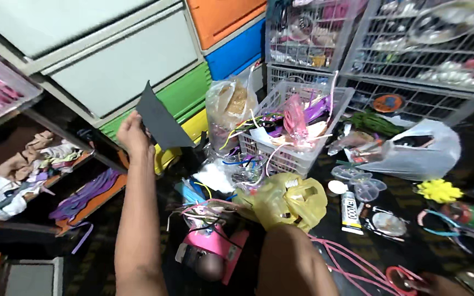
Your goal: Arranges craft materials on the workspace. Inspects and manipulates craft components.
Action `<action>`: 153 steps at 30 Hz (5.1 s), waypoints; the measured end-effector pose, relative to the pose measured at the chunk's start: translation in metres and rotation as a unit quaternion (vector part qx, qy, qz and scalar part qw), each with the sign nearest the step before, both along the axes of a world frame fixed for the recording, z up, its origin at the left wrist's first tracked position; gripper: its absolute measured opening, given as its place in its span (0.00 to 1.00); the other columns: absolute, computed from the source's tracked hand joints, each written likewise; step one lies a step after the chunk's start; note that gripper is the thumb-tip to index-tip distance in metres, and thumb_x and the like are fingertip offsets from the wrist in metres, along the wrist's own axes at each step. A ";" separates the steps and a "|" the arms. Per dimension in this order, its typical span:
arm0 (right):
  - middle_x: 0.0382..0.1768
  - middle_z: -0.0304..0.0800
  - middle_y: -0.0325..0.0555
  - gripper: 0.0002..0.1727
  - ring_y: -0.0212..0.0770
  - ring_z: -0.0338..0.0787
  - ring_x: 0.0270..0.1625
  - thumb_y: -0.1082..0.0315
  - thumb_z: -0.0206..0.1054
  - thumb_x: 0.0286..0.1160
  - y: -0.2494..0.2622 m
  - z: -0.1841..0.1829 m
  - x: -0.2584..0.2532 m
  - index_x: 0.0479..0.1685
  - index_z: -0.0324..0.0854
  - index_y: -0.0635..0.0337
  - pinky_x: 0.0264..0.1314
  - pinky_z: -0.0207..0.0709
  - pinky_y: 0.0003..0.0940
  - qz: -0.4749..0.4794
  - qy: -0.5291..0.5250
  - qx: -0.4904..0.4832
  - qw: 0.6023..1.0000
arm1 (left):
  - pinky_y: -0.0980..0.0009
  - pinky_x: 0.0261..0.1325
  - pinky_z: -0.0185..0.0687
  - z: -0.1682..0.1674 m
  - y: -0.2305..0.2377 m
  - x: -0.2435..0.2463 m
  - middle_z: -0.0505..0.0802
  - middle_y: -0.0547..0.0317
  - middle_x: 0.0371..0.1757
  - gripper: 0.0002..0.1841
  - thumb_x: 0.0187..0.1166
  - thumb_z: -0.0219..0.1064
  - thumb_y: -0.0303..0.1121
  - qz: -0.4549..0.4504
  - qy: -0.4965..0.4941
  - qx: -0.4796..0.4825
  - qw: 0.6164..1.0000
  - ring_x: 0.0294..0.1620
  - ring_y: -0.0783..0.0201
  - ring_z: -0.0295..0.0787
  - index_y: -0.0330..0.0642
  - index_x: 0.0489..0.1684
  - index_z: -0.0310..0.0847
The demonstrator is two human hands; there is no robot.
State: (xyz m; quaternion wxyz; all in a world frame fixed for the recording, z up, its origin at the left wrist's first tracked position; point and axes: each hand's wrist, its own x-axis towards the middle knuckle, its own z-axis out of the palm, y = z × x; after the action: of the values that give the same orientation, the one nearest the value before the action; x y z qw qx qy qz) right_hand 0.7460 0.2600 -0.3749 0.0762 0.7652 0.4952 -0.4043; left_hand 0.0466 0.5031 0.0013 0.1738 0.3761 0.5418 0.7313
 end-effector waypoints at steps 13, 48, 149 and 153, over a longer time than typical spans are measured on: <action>0.60 0.85 0.79 0.29 0.77 0.82 0.69 0.50 0.64 0.85 0.001 0.068 -0.041 0.61 0.83 0.73 0.71 0.69 0.77 -0.019 -0.014 0.077 0.997 | 0.78 0.34 0.78 -0.173 -0.138 0.323 0.87 0.58 0.41 0.09 0.85 0.60 0.22 -0.366 -0.220 -0.201 0.882 0.30 0.73 0.80 0.32 0.56 0.82; 0.34 0.88 0.51 0.19 0.39 0.87 0.31 0.59 0.60 0.89 -0.009 0.137 -0.143 0.62 0.80 0.68 0.42 0.84 0.40 -0.108 0.318 0.244 0.910 | 0.56 0.56 0.89 -0.240 -0.150 0.399 0.89 0.42 0.55 0.19 0.88 0.59 0.27 -0.358 -0.281 -0.352 0.818 0.51 0.54 0.91 0.32 0.74 0.65; 0.16 0.72 0.24 0.17 0.21 0.65 0.12 0.56 0.50 0.94 -0.086 0.158 0.025 0.47 0.84 0.51 0.15 0.62 0.16 -0.563 0.309 0.489 0.591 | 0.61 0.37 0.93 -0.213 -0.123 0.305 0.92 0.58 0.34 0.16 0.90 0.42 0.42 -0.334 -0.462 -0.155 0.807 0.36 0.64 0.94 0.48 0.45 0.76; 0.17 0.72 0.24 0.17 0.21 0.66 0.13 0.57 0.49 0.94 -0.086 0.159 0.024 0.48 0.84 0.52 0.17 0.62 0.16 -0.553 0.302 0.494 0.599 | 0.60 0.37 0.93 -0.215 -0.122 0.304 0.92 0.59 0.35 0.17 0.90 0.42 0.43 -0.339 -0.461 -0.158 0.805 0.36 0.63 0.94 0.47 0.45 0.76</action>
State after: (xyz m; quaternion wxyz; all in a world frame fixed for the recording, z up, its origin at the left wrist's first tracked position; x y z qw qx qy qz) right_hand 0.7702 0.1737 -0.2159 -0.7055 0.6478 0.0960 -0.2709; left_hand 0.3509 0.3814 -0.2133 0.6966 0.1220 0.3442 0.6176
